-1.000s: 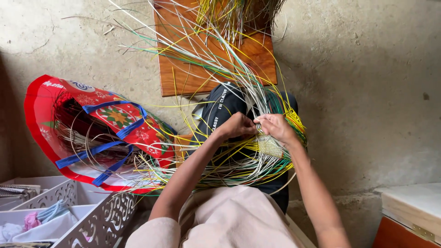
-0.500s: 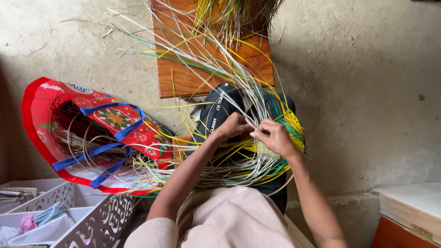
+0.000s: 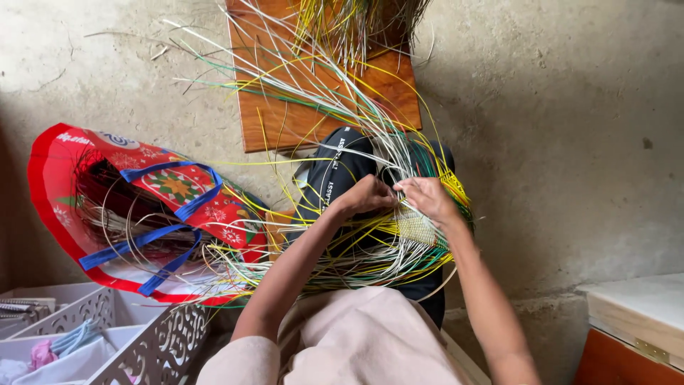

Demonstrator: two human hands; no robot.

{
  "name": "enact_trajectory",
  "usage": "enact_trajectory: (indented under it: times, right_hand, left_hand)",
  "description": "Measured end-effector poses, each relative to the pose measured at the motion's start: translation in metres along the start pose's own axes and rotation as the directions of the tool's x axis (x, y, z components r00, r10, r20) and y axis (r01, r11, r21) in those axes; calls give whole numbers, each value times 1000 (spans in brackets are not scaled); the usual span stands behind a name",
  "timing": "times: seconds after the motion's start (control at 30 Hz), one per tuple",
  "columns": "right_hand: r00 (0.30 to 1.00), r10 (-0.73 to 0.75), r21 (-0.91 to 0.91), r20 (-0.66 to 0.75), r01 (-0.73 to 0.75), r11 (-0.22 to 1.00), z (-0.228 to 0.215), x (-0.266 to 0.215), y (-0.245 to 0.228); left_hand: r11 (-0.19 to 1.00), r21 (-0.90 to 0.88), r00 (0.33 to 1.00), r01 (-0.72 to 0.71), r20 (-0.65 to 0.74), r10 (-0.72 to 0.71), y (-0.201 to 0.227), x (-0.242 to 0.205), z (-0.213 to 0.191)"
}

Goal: Weave colored strands together to create a mat

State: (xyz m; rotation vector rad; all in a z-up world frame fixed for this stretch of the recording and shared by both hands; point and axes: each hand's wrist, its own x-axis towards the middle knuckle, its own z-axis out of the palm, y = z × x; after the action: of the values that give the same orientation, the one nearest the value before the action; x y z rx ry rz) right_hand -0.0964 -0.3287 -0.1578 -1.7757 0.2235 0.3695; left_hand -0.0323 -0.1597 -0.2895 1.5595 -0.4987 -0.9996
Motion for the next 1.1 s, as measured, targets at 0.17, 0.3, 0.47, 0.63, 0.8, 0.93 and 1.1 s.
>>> enact_trajectory:
  times: [0.17, 0.3, 0.47, 0.63, 0.8, 0.93, 1.1]
  right_hand:
    - [993, -118, -30, -5, 118, 993, 16, 17, -5]
    - [988, -155, 55, 14, 154, 986, 20, -6, -72]
    - [978, -129, -488, -166, 32, 872, 3, -3, -50]
    - [975, -202, -370, 94, 222, 902, 2, -19, -53]
    - [977, -195, -622, -82, 103, 776, -7, -16, -43]
    - [962, -214, -313, 169, 259, 914, 8, -28, -65]
    - [974, -227, -222, 5, 222, 949, -8, -26, -30]
  left_hand:
    - [1000, 15, 999, 1, -49, -1, -6, -5, -4]
    - [999, 2, 994, 34, -101, -33, -11, 11, 10]
    - [993, -119, 983, 27, -175, -47, 24, -4, 7]
    - [989, -130, 977, 63, -195, -88, 12, 5, 10]
    - [1000, 13, 987, 21, -162, -19, -27, 31, 12]
    - [999, 50, 984, 7, -179, 2, -63, 47, 18]
    - [985, 131, 989, 115, -103, -102, 7, 23, 12]
